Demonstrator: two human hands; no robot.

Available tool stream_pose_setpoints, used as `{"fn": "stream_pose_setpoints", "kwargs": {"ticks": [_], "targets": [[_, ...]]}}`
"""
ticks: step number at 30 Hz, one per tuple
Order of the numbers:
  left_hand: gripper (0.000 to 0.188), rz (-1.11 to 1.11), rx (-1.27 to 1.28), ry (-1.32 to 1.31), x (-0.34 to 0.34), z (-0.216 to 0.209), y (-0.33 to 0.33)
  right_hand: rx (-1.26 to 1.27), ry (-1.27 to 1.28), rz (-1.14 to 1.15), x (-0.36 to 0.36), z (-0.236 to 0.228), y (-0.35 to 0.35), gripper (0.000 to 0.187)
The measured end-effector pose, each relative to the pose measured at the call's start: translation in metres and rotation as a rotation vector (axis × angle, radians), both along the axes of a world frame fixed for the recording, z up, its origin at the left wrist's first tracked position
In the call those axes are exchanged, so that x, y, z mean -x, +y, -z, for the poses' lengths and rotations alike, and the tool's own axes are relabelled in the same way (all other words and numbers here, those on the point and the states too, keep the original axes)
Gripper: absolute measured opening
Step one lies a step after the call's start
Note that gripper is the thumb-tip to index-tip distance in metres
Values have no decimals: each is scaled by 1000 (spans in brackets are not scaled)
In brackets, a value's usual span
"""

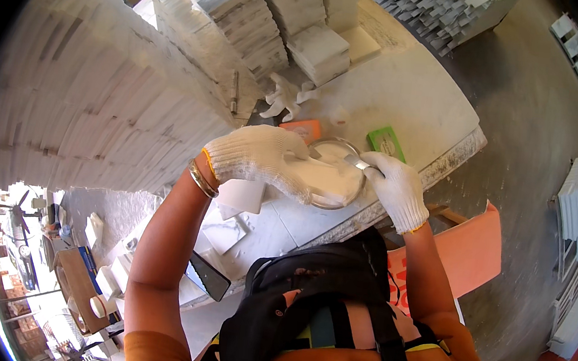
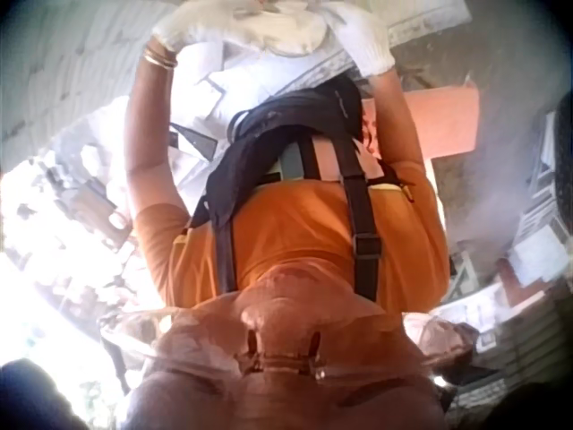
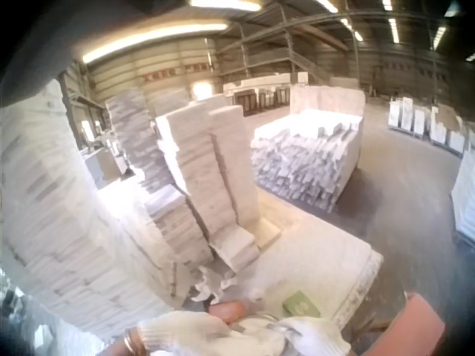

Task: The person applies a white paste to the edges of small square tiles using a metal spatula, then smooths and sands the edges with a green block. The person handles tiles one at a time, repeatedly applying paste and sanding edges.

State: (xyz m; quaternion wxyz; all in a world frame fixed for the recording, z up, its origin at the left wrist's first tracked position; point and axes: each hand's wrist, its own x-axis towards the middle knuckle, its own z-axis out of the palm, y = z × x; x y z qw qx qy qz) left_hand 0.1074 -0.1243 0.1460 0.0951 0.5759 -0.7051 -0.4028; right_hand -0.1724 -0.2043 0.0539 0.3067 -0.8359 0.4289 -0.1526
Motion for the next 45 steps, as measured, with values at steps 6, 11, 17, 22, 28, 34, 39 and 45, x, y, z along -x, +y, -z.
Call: {"fn": "stream_pose_setpoints", "kwargs": {"ticks": [6, 11, 17, 22, 28, 34, 39, 45], "targets": [[87, -73, 134, -287, 6, -37, 20, -156, -202, 22, 7, 8, 0, 32], [94, -278, 604, -258, -27, -6, 97, -400, -255, -17, 9, -7, 6, 31], [102, -326, 624, -285, -44, 30, 133, -655, -322, -66, -16, -30, 7, 15], [115, -351, 573, -277, -49, 46, 138, -620, -301, -262, -59, -60, 2, 19], [127, -343, 558, -316, -47, 47, 138, -394, -301, -565, -115, -57, -13, 28], [133, -323, 580, -298, -51, 61, 136, -33, -194, -841, -152, -54, -15, 27], [126, -338, 613, -220, -52, 61, 135, 58, -168, -848, -148, -56, -13, 28], [117, -418, 610, -176, -48, 59, 135, 45, -111, -764, -127, -57, -6, 30]]}}
